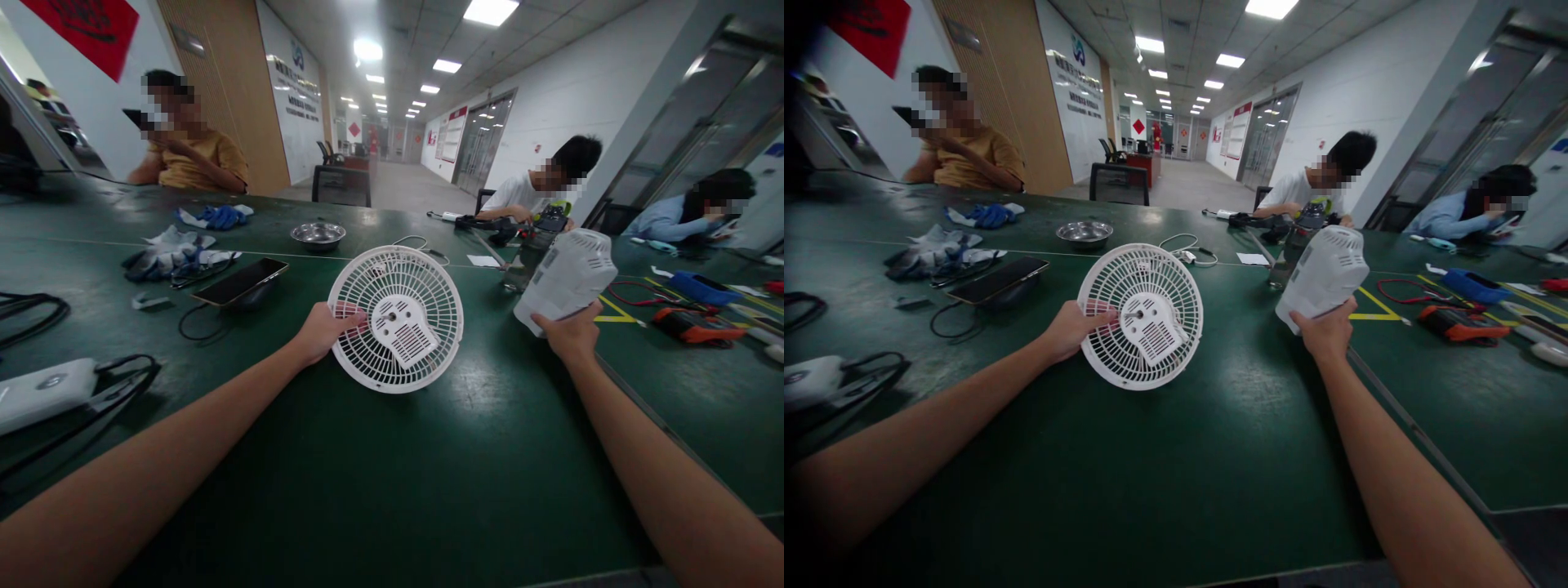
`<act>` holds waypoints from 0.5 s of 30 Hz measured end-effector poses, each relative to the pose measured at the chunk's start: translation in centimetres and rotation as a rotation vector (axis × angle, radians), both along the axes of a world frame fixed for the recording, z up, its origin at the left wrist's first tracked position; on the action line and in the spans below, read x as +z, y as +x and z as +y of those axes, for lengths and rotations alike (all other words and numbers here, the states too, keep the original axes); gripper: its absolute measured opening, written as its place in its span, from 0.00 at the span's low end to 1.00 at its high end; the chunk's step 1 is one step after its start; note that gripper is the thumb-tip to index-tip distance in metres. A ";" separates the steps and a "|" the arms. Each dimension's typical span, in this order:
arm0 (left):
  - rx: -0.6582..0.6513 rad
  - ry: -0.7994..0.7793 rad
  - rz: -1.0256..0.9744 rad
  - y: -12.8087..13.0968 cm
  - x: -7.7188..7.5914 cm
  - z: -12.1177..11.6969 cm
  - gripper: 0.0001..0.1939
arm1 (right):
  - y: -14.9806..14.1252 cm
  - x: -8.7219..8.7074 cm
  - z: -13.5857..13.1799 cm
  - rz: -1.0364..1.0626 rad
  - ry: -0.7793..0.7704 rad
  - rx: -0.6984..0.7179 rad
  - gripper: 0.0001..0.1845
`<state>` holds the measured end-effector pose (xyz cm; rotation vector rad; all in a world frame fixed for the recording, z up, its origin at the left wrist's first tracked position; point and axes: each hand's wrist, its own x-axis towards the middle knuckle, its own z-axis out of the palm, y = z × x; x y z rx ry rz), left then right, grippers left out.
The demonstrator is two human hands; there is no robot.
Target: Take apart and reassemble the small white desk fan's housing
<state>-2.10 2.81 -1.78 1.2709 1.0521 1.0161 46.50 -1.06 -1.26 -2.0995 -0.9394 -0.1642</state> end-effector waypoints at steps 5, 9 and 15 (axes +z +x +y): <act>0.000 -0.018 -0.016 0.2 0.5 -0.4 0.09 | -0.6 0.4 -0.2 0.027 0.010 -0.023 0.61; -0.004 -0.018 -0.048 0.2 0.6 -0.6 0.10 | -0.5 0.6 -0.2 0.054 0.023 -0.024 0.56; -0.012 0.007 -0.022 0.2 0.7 -0.8 0.09 | 0.6 0.4 -0.1 0.070 -0.042 -0.002 0.55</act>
